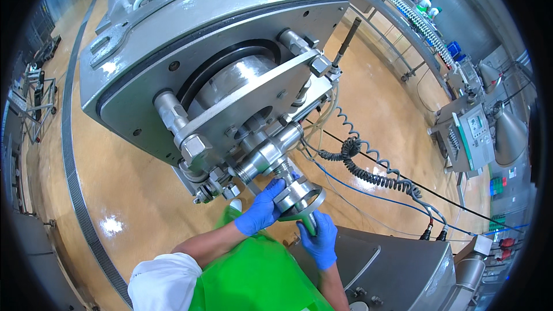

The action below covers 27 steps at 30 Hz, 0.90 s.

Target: The person assembles a stainless steel machine by attaching cylindrical metal parts and tightening them with a wrench. They repeatedly pick up components, align them to the machine, and secure them in place.

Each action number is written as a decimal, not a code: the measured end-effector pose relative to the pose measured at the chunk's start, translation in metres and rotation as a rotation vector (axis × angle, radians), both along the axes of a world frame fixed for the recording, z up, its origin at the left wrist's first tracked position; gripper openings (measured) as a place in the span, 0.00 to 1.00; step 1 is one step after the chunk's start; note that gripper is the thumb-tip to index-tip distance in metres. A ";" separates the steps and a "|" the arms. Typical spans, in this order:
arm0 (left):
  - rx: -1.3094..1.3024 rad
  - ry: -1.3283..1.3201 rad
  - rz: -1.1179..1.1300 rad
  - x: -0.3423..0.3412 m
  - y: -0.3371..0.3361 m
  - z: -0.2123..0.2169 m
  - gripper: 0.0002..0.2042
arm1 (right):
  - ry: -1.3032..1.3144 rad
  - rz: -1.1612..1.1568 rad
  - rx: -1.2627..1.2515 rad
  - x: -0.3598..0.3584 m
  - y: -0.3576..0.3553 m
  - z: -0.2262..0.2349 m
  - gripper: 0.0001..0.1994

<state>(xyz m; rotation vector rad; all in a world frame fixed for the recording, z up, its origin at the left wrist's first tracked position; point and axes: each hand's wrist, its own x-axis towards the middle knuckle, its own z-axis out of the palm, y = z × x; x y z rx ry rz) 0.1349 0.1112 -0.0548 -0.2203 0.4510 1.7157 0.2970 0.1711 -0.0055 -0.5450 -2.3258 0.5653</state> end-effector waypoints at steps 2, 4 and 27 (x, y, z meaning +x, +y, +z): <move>0.006 -0.012 -0.005 0.001 0.002 0.003 0.17 | -0.031 0.003 0.100 0.007 0.009 -0.013 0.26; 0.024 0.018 -0.032 -0.002 -0.001 0.008 0.19 | -0.061 0.029 0.146 0.007 0.019 -0.009 0.25; 0.055 0.229 0.017 -0.002 0.011 0.009 0.24 | -0.091 -0.047 -0.209 0.003 0.015 0.020 0.18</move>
